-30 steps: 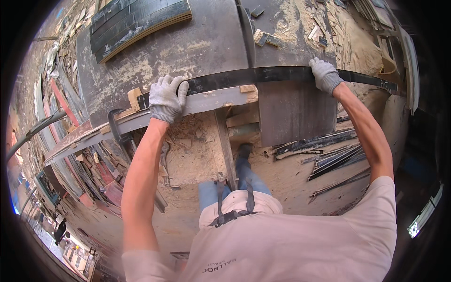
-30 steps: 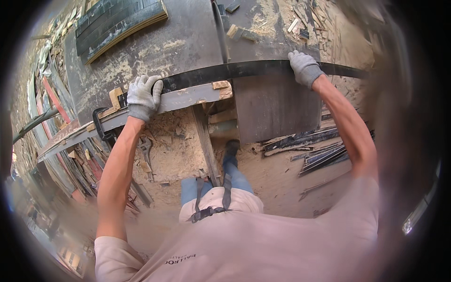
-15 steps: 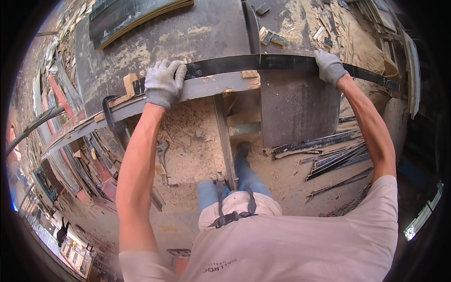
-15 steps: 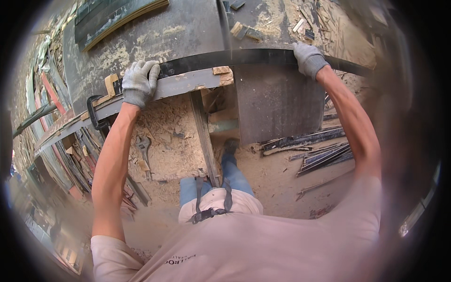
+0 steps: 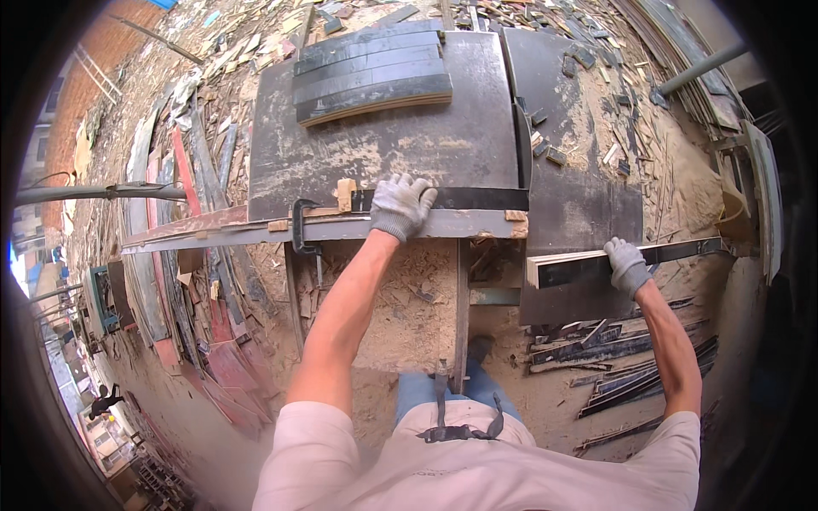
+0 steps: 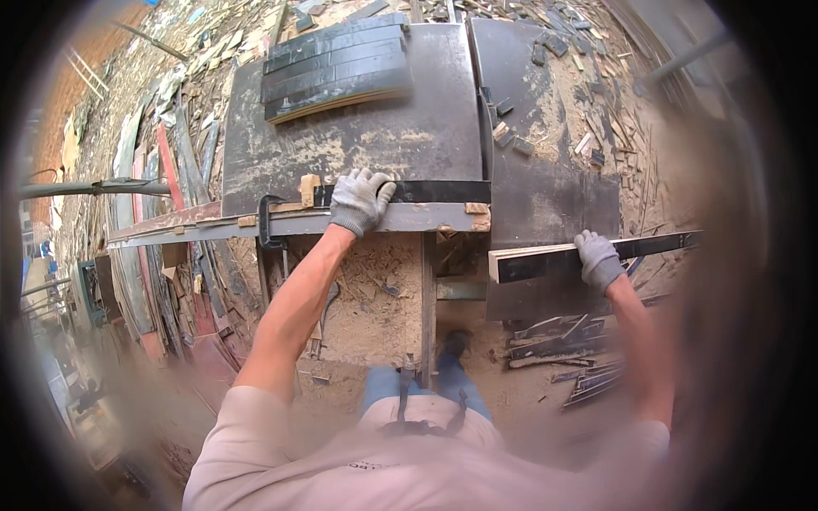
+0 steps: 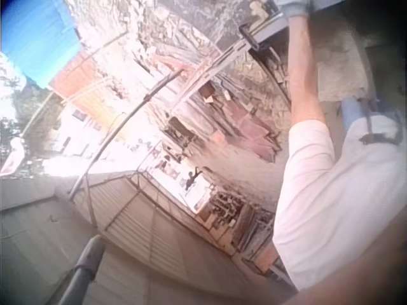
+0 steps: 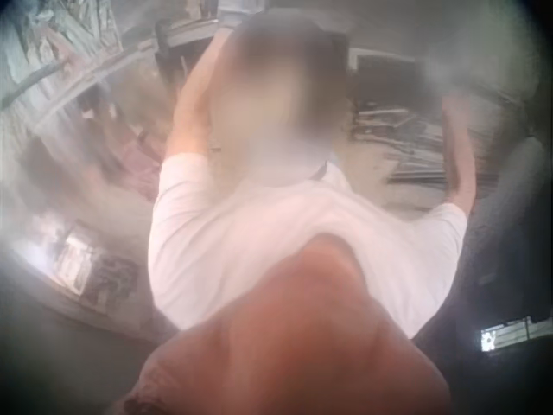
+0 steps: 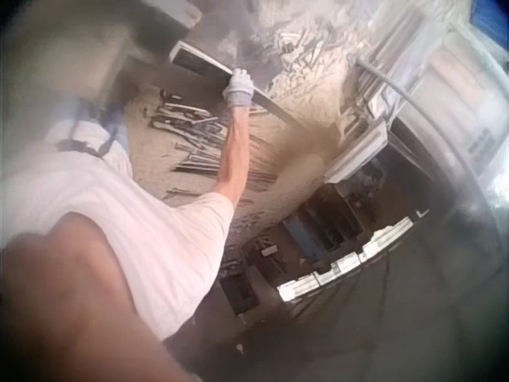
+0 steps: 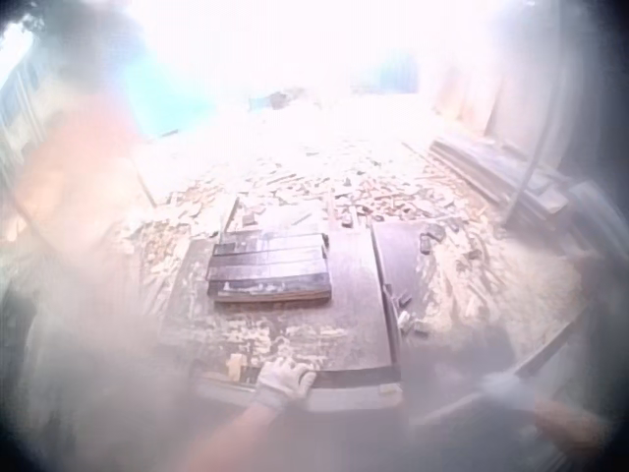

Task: The person picks up long wooden strips from a pile and uses a table saw to cut them into shorter pieces. The person repeatedly positions each strip, cuts it, and collects the resulting pieces.

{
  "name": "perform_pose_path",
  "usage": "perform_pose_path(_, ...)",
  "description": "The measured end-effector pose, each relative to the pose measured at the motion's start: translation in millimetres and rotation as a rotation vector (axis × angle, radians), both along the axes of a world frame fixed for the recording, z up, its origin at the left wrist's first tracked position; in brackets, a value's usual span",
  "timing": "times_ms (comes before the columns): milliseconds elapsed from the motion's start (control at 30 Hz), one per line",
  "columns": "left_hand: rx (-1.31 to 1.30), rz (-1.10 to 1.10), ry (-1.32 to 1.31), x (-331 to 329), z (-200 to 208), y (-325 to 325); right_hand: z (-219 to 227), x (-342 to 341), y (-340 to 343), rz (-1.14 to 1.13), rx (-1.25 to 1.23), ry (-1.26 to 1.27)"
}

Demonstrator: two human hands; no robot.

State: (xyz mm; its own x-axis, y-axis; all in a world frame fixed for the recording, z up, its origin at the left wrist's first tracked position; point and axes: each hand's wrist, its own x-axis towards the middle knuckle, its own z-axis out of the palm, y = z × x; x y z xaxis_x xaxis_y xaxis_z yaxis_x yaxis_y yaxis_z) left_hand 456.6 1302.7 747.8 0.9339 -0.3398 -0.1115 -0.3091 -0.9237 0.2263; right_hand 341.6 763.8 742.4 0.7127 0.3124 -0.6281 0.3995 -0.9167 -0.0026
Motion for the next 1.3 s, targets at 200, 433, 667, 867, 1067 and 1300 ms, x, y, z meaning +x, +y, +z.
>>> perform_pose_path(200,-0.006,-0.067,0.355,28.9,20.5,1.7,67.7,60.8,33.1,0.031,0.269,0.047)
perform_pose_path(433,0.102,-0.064,0.867,98.6,15.9,-7.1,71.7,207.3,54.3,0.124,0.427,0.009)
perform_pose_path(667,-0.656,0.767,0.474,162.5,5.0,5.1,31.2,354.0,67.0,0.163,0.435,-0.028)
perform_pose_path(867,-1.208,1.808,0.392,162.8,-54.3,41.4,5.7,435.1,89.0,0.226,0.439,0.038)
perform_pose_path(1067,-1.398,1.990,0.444,168.6,-76.7,30.9,-5.8,448.1,104.8,0.266,0.333,0.038)
perform_pose_path(1300,-1.348,2.075,0.565,183.2,-64.8,22.1,6.5,443.5,111.5,0.221,0.351,0.048)
